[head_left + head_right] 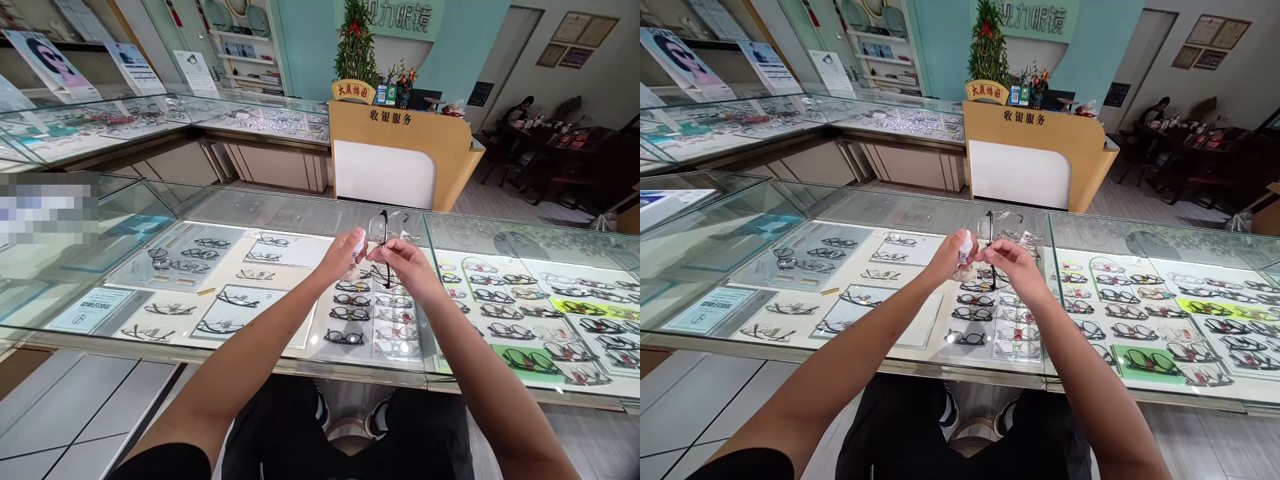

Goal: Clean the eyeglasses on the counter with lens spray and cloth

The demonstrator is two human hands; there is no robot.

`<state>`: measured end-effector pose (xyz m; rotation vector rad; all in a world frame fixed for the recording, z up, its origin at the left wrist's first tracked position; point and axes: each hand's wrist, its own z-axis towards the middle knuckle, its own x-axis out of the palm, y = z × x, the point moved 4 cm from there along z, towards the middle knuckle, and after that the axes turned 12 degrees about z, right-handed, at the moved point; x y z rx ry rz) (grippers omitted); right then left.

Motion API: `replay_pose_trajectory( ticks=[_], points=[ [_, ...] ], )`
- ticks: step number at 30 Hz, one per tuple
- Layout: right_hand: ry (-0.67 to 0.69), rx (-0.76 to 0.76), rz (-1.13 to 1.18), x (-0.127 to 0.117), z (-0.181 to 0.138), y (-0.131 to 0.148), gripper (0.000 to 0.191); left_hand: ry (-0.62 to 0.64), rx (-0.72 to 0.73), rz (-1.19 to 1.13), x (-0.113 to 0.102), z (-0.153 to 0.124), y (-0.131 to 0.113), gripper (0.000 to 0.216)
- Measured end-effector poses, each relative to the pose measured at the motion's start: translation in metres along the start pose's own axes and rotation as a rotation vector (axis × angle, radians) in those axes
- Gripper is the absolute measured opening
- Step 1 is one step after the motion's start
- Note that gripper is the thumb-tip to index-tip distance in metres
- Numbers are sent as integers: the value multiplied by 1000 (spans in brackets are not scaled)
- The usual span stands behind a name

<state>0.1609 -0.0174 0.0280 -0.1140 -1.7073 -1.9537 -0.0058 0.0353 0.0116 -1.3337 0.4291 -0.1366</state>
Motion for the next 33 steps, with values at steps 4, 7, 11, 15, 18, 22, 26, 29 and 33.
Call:
replay_pose_trajectory(
  ticks=[4, 7, 11, 15, 18, 22, 26, 29, 33],
  points=[
    [-115, -85, 30, -9, 3, 9, 29, 89, -11, 36, 4, -2, -1, 75],
    [-177, -142, 79, -16, 6, 12, 30, 160, -8, 102, 9, -4, 1, 74],
    [-173, -146, 94, -19, 8, 9, 29, 203, 19, 219, 18, -7, 7, 70],
    [-156, -139, 87, -18, 8, 3, 29, 208, 24, 259, 23, -9, 10, 66],
    [-152, -132, 94, -16, 8, 3, 29, 172, -12, 198, 18, -7, 8, 68],
    [-172, -120, 99, -15, 7, 6, 31, -36, -31, 72, -9, 6, 10, 71],
    [-181, -114, 108, -16, 6, 8, 32, -378, -56, 93, -55, 26, 31, 45],
    [-171, -116, 124, -17, 6, 8, 29, -563, -197, 285, -86, 34, 59, 19],
    [-171, -115, 124, -19, 6, 9, 28, -611, -294, 404, -110, 38, 89, 27]
  ],
)
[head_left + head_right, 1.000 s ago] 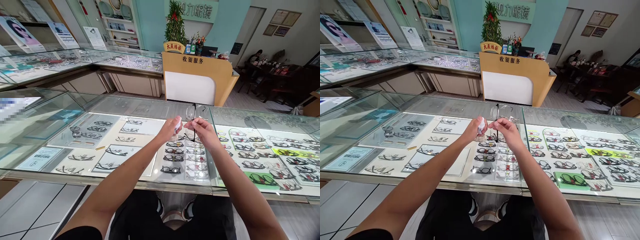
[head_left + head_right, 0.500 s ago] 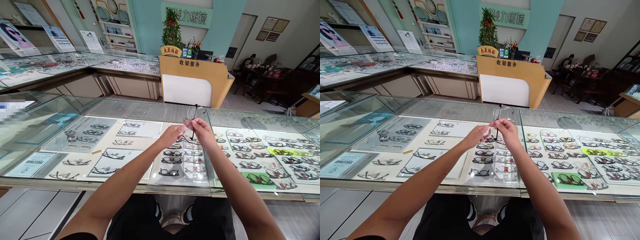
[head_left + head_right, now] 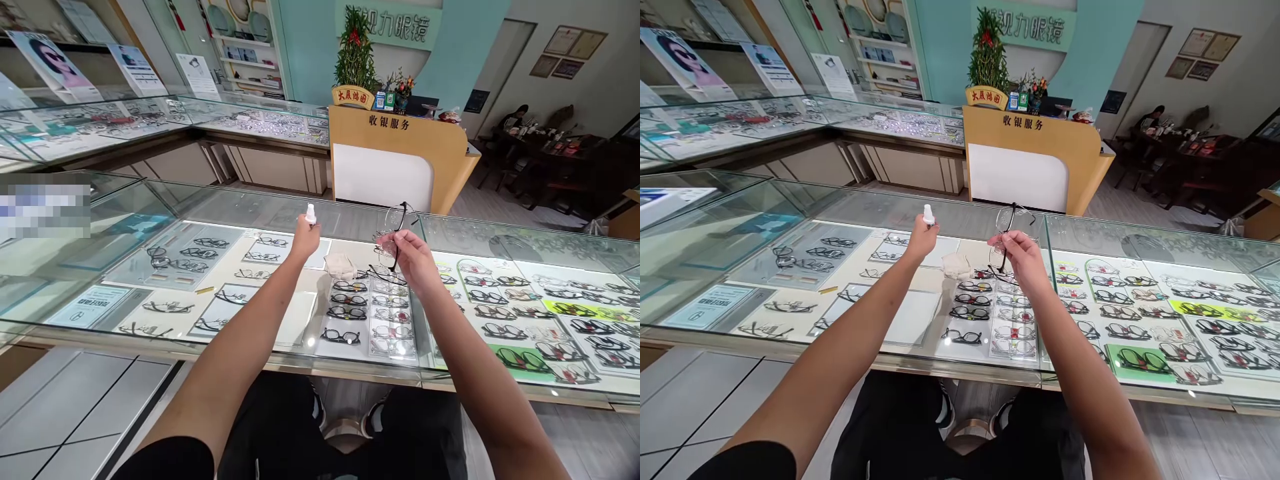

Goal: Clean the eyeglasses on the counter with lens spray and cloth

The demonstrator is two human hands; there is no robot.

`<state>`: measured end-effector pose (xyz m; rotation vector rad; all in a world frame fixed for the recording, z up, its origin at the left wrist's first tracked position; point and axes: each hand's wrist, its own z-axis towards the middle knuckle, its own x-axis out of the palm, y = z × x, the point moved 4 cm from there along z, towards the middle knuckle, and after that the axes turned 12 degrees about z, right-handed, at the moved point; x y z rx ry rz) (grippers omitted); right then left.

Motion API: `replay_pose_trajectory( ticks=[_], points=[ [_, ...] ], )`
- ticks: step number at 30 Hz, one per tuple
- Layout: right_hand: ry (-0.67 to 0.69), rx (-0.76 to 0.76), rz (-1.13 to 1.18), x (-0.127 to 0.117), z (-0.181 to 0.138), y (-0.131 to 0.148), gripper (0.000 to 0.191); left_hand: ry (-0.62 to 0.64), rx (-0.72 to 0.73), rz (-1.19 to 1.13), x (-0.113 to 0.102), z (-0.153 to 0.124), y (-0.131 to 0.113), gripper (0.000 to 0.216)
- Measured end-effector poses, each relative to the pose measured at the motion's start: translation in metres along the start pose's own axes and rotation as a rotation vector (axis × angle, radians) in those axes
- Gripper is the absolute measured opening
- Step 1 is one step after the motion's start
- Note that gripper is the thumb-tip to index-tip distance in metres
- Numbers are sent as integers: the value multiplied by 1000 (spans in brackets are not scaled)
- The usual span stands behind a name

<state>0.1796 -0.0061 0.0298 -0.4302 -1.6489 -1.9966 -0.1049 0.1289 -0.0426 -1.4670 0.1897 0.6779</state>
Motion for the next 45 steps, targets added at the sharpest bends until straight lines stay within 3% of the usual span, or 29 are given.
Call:
replay_pose_trajectory(
  ticks=[7, 17, 20, 22, 23, 24, 27, 29, 31, 33, 36, 40, 45],
  points=[
    [-26, -10, 0, -1, 1, 2, 33, -5, -14, 94, 0, 9, 19, 30],
    [-31, -18, -56, 0, 1, 3, 34, -19, -18, 132, -3, 0, 9, 43],
    [-39, -17, -62, -1, 2, 2, 36, -239, 78, 160, -17, -15, -14, 58],
    [-38, -16, -57, -1, 2, 2, 37, -481, 263, 194, -32, -33, -40, 59],
    [-36, -16, -51, -1, 2, 2, 37, -513, 341, 192, -37, -41, -51, 52],
    [-34, -16, -43, 0, 2, 2, 37, -456, 405, 186, -39, -46, -60, 42],
    [-31, -14, -25, 1, 1, 2, 36, 72, 530, 235, -27, -53, -74, 25],
    [-31, -11, -19, 1, 1, 2, 35, 401, 496, 312, -17, -54, -66, 26],
    [-31, -14, -13, 1, 2, 3, 35, 586, 381, 372, -11, -51, -51, 29],
    [-30, -19, -17, 0, 2, 2, 35, 664, 275, 388, -8, -47, -39, 33],
    [-33, -15, -45, -2, 2, 2, 36, 701, 225, 376, -6, -43, -32, 33],
    [-31, -14, -50, -2, 3, 2, 35, 756, 209, 330, -6, -44, -36, 40],
    [-42, -7, -71, -3, 3, 2, 37, 840, 200, 126, -9, -50, -47, 31]
  ],
)
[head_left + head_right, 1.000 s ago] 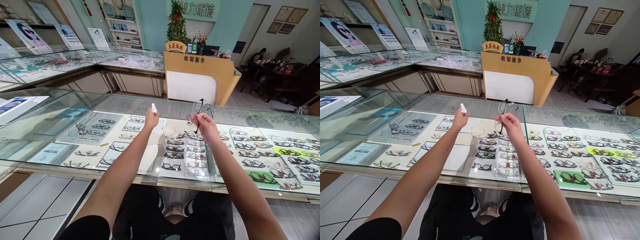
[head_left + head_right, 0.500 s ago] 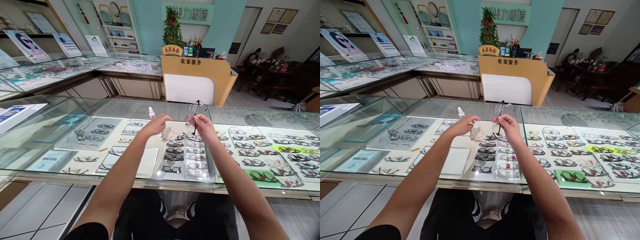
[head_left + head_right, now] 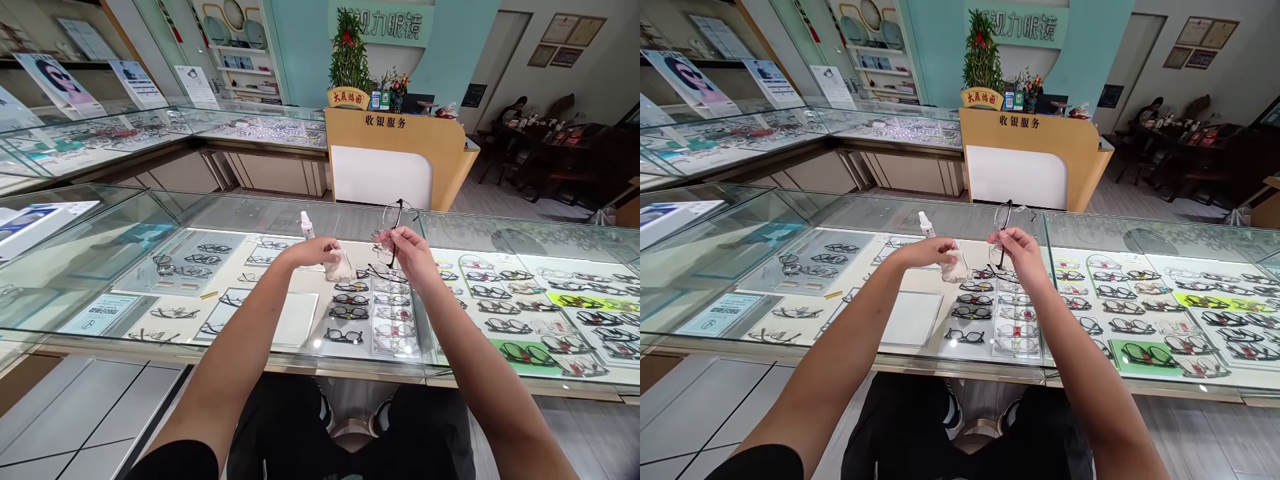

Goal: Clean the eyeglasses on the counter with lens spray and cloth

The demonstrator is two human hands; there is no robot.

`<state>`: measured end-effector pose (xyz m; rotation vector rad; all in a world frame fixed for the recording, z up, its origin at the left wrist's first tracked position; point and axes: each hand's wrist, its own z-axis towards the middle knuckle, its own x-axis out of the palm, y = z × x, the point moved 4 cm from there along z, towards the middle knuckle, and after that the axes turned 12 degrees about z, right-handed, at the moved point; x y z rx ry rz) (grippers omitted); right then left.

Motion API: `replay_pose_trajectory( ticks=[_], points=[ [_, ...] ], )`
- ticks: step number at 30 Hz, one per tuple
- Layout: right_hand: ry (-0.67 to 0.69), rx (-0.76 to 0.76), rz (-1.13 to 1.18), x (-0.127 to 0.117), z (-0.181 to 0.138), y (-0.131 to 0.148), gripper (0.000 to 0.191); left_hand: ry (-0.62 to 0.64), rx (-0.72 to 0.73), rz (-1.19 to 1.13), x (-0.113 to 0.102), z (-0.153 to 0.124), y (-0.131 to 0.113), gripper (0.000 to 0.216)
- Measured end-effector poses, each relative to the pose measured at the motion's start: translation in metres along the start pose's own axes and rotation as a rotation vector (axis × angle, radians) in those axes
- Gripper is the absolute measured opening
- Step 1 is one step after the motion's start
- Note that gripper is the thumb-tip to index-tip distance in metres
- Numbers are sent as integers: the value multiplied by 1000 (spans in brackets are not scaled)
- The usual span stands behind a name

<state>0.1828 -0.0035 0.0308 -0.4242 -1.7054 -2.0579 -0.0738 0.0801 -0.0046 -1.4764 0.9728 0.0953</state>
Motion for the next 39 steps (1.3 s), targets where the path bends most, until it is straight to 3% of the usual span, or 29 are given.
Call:
replay_pose_trajectory(
  ticks=[4, 7, 12, 19, 22, 29, 35, 39],
  points=[
    [-2, 5, -9, 1, -1, 1, 39, 106, 27, -76, 1, -5, -10, 47],
    [1, 9, -6, 2, -1, 2, 40, 107, 114, -209, -1, -9, -22, 51],
    [7, 21, -9, 3, -1, 2, 40, 49, 210, -461, -1, -12, -35, 34],
    [26, 24, -24, 2, -1, -1, 39, -148, 133, -800, -1, -5, -32, 53],
    [36, 37, -25, 1, -1, -4, 37, -191, 95, -846, 0, 2, -28, 49],
    [50, 77, -38, 0, -2, -8, 37, -421, 116, -881, -4, 6, -23, 44],
    [78, 120, -59, 0, -3, -11, 34, -379, 207, -802, -6, -6, -37, 66],
    [107, 157, -50, 0, -2, -14, 32, -318, 262, -752, -2, -12, -50, 59]
  ],
)
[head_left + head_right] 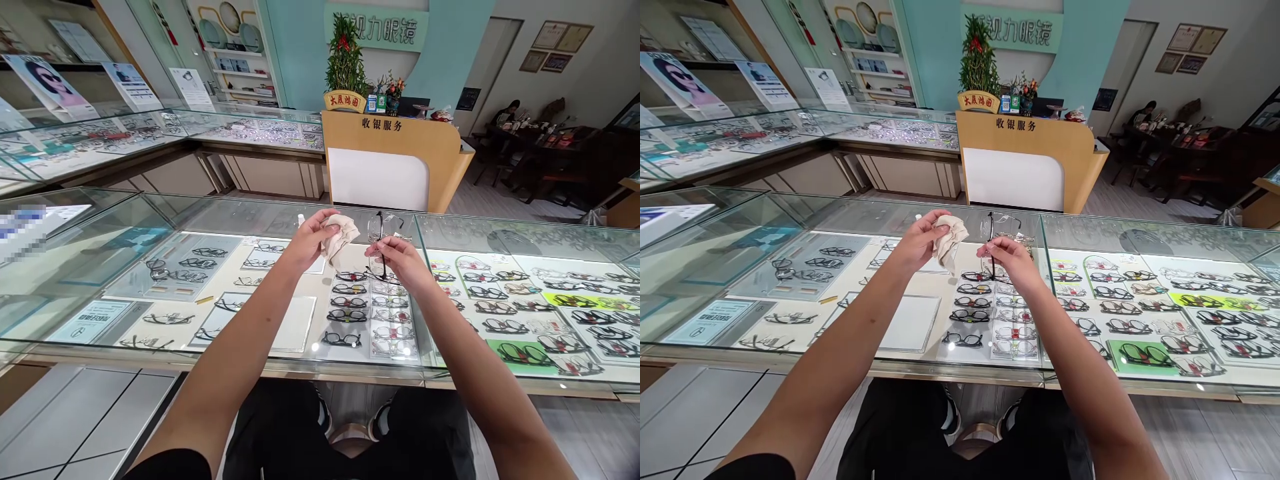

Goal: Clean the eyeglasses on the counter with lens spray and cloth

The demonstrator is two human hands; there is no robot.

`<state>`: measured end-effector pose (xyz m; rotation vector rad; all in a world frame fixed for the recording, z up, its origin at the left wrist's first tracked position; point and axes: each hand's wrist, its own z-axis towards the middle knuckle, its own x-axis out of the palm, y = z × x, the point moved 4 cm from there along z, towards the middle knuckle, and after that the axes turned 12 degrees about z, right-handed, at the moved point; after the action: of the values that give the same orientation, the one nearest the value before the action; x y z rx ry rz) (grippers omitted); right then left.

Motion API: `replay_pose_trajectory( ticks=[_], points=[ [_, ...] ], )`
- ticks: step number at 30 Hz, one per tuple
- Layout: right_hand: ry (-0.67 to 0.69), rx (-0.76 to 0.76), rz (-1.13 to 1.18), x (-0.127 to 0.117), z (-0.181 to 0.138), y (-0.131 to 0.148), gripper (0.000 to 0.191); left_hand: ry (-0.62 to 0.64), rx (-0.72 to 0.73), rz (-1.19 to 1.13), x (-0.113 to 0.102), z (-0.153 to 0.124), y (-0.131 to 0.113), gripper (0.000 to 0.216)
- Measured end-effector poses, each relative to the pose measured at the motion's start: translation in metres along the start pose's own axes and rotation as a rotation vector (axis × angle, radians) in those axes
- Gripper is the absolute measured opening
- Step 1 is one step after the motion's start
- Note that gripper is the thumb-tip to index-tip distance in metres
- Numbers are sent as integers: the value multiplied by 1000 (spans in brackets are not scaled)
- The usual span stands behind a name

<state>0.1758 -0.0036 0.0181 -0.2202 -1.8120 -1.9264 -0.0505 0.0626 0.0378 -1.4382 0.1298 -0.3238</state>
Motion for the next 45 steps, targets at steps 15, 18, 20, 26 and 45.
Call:
replay_pose_trajectory(
  ticks=[15, 18, 20, 26, 45],
  points=[
    [49, 93, -57, 11, -4, -3, 35, 94, 131, 15, 26, -14, -6, 51],
    [86, 116, -57, 15, -6, -6, 36, 24, 211, 137, 30, -19, -12, 46],
    [127, 119, -57, 17, -7, -8, 35, -31, 240, 247, 31, -23, -15, 42],
    [219, 82, -61, 25, -12, -5, 29, -100, 233, 453, 32, -28, -15, 43],
    [158, -7, -166, 30, -13, -1, 33, -92, -54, 916, 33, -40, -17, 66]
  ],
)
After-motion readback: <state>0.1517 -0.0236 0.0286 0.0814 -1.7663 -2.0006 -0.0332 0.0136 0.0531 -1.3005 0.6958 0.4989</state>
